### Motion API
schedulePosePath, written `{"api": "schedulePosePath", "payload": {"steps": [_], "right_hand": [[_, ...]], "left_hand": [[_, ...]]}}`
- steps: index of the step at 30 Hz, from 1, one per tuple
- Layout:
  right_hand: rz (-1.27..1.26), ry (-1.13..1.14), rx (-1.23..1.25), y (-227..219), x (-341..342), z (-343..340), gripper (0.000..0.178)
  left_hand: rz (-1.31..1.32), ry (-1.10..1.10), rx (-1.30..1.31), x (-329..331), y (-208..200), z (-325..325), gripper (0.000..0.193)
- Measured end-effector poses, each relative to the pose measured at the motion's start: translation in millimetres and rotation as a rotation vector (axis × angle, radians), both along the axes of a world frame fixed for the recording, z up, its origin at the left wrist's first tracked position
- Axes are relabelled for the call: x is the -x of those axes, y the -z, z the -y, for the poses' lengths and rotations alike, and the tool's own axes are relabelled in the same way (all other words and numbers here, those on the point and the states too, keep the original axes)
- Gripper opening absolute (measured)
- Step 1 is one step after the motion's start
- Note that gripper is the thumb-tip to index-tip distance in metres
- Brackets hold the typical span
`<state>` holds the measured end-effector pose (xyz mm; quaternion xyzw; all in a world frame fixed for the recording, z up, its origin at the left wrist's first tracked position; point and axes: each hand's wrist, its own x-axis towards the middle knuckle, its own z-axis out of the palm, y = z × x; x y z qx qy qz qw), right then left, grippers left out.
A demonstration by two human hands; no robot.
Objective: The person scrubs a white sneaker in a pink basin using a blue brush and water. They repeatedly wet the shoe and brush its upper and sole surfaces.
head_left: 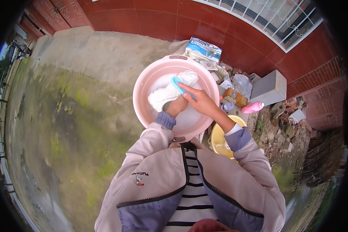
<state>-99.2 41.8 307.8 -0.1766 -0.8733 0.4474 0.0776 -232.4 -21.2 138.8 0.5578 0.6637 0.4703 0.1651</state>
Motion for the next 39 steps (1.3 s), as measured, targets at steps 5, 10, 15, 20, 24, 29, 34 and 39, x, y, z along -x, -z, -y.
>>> {"api": "schedulePosePath", "payload": {"steps": [5,10,15,20,24,29,34,39], "right_hand": [[-0.097,0.072,-0.077,17.9,4.9,-35.7,0.044],[-0.047,0.098,-0.018,12.6,-0.2,-31.8,0.044],[-0.113,-0.023,-0.13,11.3,-0.9,-2.2,0.044],[0.035,0.024,-0.098,30.5,-4.3,-24.6,0.044],[0.129,0.096,-0.108,35.0,-1.3,-40.0,0.045],[0.103,0.021,-0.178,41.4,-1.8,-45.0,0.045],[0.089,0.029,-0.205,51.4,1.6,-49.8,0.044],[0.128,0.028,-0.194,48.3,-2.2,-46.3,0.043]], "left_hand": [[-0.255,-0.164,0.003,-6.6,-58.0,7.7,0.054],[-0.261,-0.165,-0.029,3.1,-42.2,6.1,0.049],[-0.124,-0.027,0.014,1.2,-34.5,9.9,0.047],[-0.021,-0.156,-0.097,-1.1,-18.9,0.0,0.042],[-0.179,-0.126,0.193,2.1,9.8,-3.4,0.032],[-0.007,-0.062,0.598,-2.6,-1.4,-8.6,0.034],[0.805,-0.028,0.069,-9.9,-40.2,19.7,0.044],[2.02,-0.378,-0.273,-7.2,-92.1,40.1,0.058]]}}
